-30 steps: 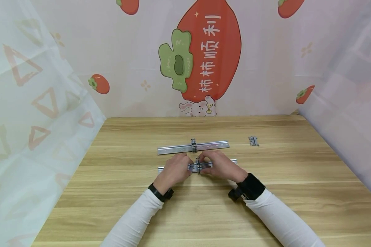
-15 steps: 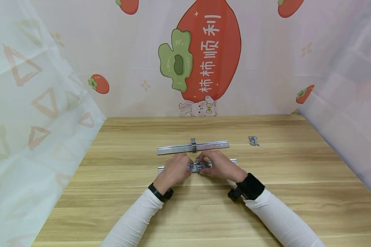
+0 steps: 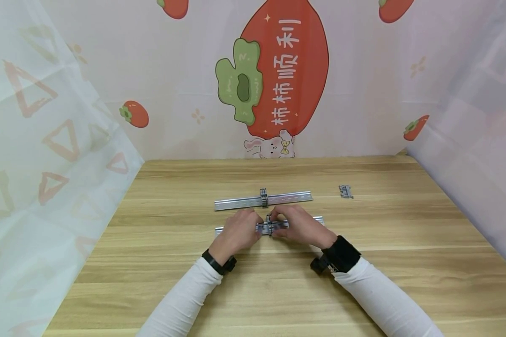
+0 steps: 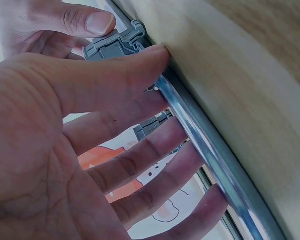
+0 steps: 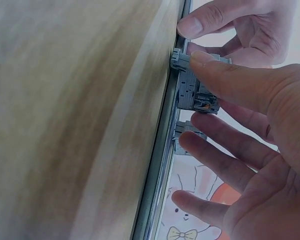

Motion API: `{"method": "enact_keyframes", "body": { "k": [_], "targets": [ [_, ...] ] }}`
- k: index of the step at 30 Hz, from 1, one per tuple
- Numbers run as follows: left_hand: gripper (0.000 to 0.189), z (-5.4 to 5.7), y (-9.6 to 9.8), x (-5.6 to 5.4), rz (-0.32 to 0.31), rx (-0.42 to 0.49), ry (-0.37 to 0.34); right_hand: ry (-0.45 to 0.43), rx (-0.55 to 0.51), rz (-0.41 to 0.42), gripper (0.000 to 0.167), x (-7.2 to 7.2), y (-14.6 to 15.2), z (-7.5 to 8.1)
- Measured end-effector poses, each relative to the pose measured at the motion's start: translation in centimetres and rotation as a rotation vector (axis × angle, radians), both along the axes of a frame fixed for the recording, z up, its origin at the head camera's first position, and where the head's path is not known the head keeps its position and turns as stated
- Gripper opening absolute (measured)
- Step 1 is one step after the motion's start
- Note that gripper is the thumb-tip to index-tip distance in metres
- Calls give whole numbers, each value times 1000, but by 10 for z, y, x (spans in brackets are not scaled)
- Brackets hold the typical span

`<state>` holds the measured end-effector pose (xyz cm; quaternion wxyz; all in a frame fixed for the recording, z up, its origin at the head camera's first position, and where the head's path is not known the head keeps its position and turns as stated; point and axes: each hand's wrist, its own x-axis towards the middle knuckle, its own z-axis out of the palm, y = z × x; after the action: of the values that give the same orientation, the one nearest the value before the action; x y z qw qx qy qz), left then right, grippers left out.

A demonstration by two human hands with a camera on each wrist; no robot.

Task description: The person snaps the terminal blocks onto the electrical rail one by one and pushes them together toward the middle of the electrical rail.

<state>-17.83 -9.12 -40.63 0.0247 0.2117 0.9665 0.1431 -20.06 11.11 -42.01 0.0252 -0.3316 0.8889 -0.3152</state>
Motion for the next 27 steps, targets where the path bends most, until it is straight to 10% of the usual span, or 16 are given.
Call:
{"method": "enact_keyframes", "body": {
  "k": [27],
  "targets": [
    [17,0,3,0,0,-21,15,-51,11,-99,34,-17,50,27]
  ]
}}
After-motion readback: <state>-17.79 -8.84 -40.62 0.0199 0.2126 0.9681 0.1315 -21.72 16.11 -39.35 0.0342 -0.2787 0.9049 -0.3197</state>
